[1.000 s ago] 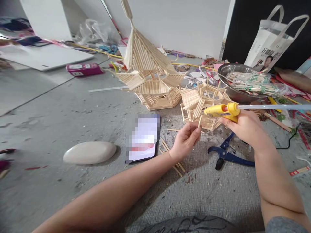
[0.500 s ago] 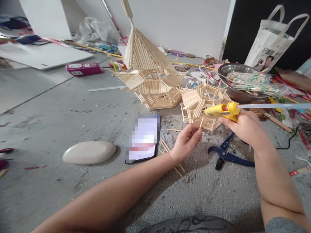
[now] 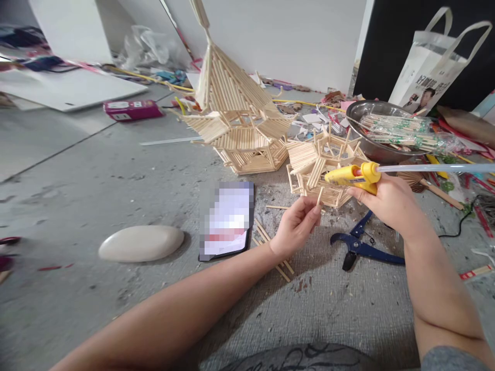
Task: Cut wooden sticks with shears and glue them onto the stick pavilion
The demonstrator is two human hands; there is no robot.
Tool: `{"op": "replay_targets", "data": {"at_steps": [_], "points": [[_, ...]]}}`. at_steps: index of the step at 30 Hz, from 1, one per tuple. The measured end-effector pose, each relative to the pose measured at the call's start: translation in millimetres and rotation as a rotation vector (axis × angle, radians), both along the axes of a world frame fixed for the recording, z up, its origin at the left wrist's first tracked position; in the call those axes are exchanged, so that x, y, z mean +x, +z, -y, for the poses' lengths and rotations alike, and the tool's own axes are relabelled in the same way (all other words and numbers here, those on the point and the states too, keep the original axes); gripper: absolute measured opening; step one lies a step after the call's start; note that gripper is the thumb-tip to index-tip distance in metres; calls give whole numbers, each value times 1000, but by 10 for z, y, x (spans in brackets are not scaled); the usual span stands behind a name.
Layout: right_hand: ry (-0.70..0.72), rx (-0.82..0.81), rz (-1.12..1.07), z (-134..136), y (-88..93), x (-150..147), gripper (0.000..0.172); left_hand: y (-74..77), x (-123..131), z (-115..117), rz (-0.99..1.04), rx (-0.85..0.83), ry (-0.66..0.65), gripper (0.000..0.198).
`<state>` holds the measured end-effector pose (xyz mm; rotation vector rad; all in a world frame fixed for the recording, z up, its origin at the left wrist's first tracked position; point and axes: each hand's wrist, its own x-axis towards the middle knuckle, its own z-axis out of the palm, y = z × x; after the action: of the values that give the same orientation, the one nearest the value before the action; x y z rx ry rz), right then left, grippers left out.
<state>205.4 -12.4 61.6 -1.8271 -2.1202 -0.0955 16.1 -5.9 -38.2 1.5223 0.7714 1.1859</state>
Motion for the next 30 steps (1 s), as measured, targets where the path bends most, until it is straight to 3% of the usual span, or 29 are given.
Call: {"op": "replay_targets", "data": {"at_steps": [30], "points": [[9,-18,42,13,25,-7,40,23,1,5,32,-30,-15,19]]}}
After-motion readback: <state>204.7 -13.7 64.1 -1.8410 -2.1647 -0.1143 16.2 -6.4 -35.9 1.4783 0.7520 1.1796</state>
